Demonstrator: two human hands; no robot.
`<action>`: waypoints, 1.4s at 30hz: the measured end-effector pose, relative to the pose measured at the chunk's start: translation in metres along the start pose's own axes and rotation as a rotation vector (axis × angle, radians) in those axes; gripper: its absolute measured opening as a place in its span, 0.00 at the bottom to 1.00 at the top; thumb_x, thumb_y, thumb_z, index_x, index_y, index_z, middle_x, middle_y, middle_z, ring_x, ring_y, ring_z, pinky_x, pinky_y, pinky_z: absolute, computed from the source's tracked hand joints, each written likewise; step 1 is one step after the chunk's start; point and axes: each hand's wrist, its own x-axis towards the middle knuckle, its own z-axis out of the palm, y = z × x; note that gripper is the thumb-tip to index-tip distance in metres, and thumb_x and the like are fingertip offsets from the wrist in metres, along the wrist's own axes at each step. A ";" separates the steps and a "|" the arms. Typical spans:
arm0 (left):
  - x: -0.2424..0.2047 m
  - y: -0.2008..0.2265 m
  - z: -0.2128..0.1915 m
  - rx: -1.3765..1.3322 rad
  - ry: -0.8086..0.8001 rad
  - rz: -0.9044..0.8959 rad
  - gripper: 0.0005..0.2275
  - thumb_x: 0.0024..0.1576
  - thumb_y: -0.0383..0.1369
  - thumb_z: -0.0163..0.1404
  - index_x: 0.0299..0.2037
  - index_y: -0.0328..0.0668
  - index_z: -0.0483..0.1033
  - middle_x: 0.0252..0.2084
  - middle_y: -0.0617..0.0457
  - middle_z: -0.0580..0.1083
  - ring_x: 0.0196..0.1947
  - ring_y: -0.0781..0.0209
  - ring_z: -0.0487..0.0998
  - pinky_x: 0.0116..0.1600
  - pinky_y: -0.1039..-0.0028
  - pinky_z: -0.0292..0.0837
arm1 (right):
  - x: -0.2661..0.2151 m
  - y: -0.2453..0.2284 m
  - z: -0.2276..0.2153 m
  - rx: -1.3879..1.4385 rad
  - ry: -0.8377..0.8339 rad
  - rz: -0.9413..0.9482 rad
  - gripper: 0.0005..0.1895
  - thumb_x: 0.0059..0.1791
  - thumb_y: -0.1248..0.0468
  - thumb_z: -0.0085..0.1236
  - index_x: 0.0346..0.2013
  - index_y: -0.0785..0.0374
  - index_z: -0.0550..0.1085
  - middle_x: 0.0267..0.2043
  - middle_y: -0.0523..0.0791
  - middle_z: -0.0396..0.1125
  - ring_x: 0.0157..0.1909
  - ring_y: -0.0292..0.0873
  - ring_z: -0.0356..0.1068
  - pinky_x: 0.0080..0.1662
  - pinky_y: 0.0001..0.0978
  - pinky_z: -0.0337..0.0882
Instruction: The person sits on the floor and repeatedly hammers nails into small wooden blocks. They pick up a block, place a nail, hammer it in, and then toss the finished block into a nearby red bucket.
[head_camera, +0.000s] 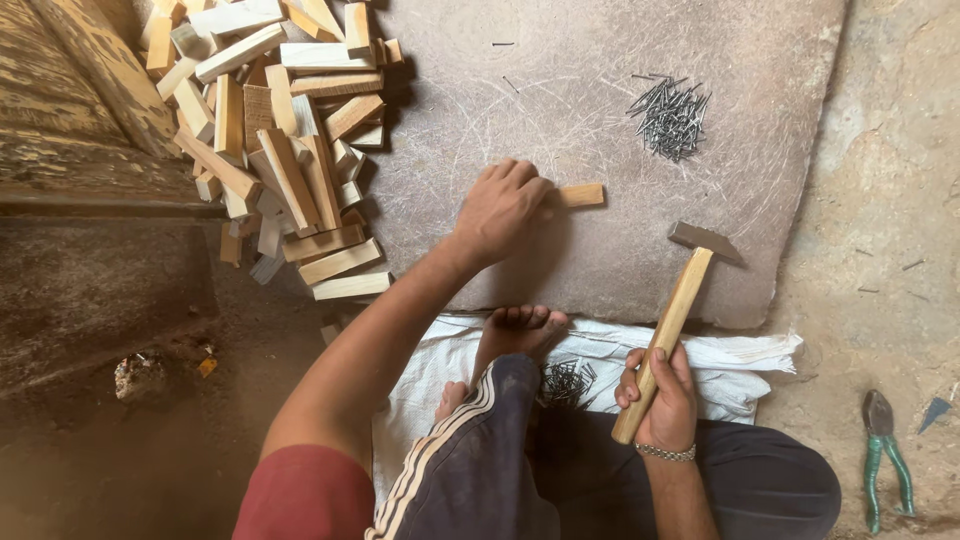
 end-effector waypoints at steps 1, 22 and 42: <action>0.004 0.001 0.002 0.034 -0.022 0.007 0.13 0.60 0.40 0.54 0.50 0.46 0.77 0.48 0.52 0.73 0.50 0.56 0.71 0.57 0.64 0.67 | 0.000 0.000 0.000 -0.004 0.000 0.003 0.13 0.59 0.62 0.44 0.58 0.60 0.64 0.35 0.47 0.66 0.24 0.36 0.64 0.25 0.27 0.69; 0.209 0.015 0.024 -0.186 -0.227 -0.367 0.08 0.58 0.34 0.53 0.44 0.42 0.80 0.47 0.44 0.79 0.50 0.49 0.81 0.57 0.62 0.76 | 0.005 0.001 -0.008 0.025 -0.025 -0.020 0.10 0.59 0.62 0.45 0.54 0.60 0.64 0.34 0.46 0.68 0.22 0.35 0.65 0.23 0.27 0.70; 0.072 0.005 0.023 -1.209 0.034 -0.406 0.11 0.61 0.25 0.50 0.52 0.37 0.67 0.36 0.51 0.73 0.35 0.63 0.76 0.43 0.70 0.80 | -0.003 -0.015 0.054 -0.876 0.290 -0.127 0.37 0.50 0.65 0.57 0.74 0.64 0.57 0.30 0.46 0.68 0.21 0.31 0.65 0.21 0.23 0.66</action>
